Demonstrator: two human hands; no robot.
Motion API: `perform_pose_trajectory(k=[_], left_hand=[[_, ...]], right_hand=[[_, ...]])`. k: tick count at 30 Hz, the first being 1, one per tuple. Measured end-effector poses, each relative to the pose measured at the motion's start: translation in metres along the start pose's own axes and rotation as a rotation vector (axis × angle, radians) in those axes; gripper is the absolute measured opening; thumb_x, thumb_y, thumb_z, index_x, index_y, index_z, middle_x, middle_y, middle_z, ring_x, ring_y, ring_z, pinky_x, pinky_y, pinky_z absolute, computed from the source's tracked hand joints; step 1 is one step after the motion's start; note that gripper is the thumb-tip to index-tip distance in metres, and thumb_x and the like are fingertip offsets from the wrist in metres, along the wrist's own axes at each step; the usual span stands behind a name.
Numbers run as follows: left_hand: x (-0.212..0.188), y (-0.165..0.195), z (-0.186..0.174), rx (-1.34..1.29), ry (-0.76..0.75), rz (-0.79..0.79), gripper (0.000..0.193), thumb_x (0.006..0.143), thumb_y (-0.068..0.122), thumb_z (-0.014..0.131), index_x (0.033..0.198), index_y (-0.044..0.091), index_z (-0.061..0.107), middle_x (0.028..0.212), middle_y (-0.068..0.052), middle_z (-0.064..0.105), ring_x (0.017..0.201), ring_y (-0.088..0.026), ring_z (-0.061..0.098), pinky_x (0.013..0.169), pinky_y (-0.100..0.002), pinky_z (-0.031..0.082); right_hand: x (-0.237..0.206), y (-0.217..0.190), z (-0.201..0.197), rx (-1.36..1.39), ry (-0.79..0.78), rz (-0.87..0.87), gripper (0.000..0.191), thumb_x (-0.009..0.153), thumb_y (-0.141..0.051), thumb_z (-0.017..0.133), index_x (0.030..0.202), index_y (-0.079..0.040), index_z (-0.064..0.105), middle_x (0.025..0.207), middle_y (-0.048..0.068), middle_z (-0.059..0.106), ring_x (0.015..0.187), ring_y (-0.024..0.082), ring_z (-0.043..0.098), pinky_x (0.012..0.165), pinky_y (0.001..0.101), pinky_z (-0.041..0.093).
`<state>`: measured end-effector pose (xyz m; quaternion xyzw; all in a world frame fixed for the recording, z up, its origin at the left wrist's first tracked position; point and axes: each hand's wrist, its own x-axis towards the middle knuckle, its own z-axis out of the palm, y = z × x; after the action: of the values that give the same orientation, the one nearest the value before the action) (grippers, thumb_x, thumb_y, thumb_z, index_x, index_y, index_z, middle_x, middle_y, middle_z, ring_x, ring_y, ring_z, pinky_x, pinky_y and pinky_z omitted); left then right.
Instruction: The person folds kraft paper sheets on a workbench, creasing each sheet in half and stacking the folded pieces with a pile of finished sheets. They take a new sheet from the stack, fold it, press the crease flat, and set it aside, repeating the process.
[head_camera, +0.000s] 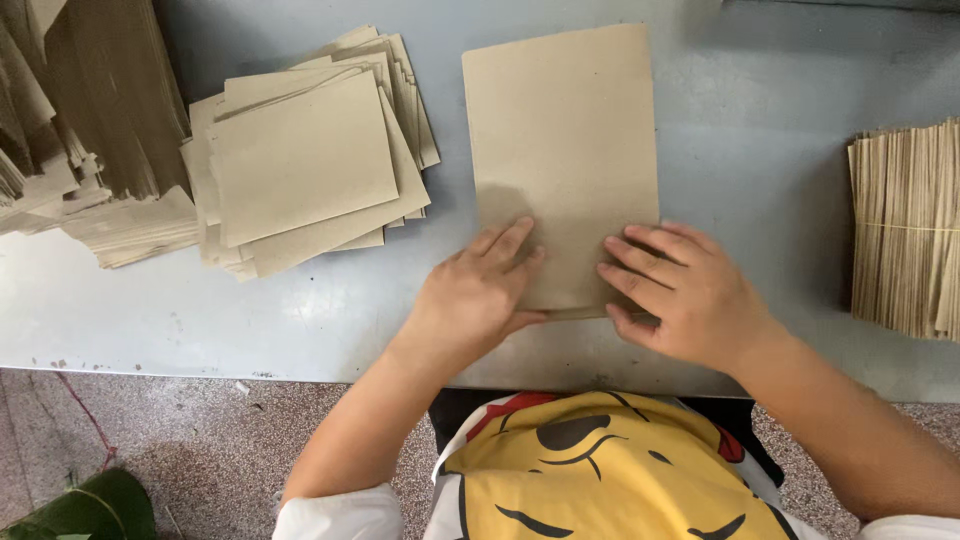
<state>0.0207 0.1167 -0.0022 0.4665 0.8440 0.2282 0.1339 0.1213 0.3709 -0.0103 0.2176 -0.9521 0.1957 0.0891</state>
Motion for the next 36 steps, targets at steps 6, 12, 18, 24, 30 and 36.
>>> perform_pose_trajectory(k=[6,12,18,24,30,36], left_hand=[[0.001,-0.021,-0.006,-0.188,0.147,0.046,0.031,0.072,0.014,0.082,0.103,0.012,0.078,0.134,-0.014,0.067,0.121,-0.034,0.064,0.099,-0.041,0.053],[-0.002,-0.02,-0.005,-0.252,0.157,0.023,0.027,0.079,0.014,0.083,0.105,0.014,0.076,0.131,-0.01,0.069,0.123,-0.032,0.065,0.101,-0.04,0.054],[-0.001,-0.034,0.007,-0.079,0.322,0.034,0.037,0.075,0.023,0.086,0.106,0.009,0.072,0.129,-0.012,0.068,0.121,-0.037,0.061,0.099,-0.047,0.049],[0.021,-0.052,0.019,-0.186,0.441,-0.195,0.032,0.092,0.029,0.083,0.11,0.008,0.067,0.109,-0.014,0.073,0.089,-0.032,0.071,0.078,-0.04,0.058],[0.041,-0.045,0.017,-0.372,0.513,-0.391,0.079,0.086,0.029,0.082,0.15,0.005,0.04,0.075,-0.006,0.07,0.062,-0.025,0.068,0.062,-0.037,0.054],[0.03,-0.027,0.024,-0.295,0.569,-0.369,0.025,0.089,0.017,0.082,0.113,0.016,0.076,0.082,-0.007,0.071,0.071,-0.02,0.07,0.066,-0.033,0.056]], right_hand=[[-0.01,0.008,0.004,0.032,-0.008,0.043,0.038,0.078,-0.027,0.08,0.112,-0.011,0.075,0.125,0.007,0.072,0.122,0.024,0.065,0.117,0.0497,0.037],[-0.022,0.026,0.008,0.099,-0.085,0.075,0.035,0.081,-0.03,0.079,0.113,-0.017,0.075,0.127,0.003,0.073,0.123,0.017,0.066,0.117,0.0471,0.038],[-0.008,0.038,0.008,0.361,-0.009,0.276,0.023,0.088,-0.02,0.077,0.111,-0.022,0.076,0.121,-0.004,0.075,0.12,0.012,0.07,0.122,0.0411,0.04],[0.017,0.073,0.009,0.138,0.059,0.193,0.039,0.077,-0.034,0.077,0.104,-0.006,0.075,0.107,0.012,0.071,0.102,0.035,0.063,0.09,0.0436,0.049],[0.024,0.078,0.031,0.614,0.121,0.834,0.028,0.109,-0.026,0.073,0.097,-0.002,0.067,0.079,0.007,0.06,0.072,0.013,0.048,0.063,0.0297,0.042],[0.01,0.045,0.029,0.486,0.352,0.645,0.024,0.102,-0.021,0.075,0.106,0.001,0.064,0.093,0.004,0.064,0.079,0.011,0.057,0.072,0.0263,0.048]])
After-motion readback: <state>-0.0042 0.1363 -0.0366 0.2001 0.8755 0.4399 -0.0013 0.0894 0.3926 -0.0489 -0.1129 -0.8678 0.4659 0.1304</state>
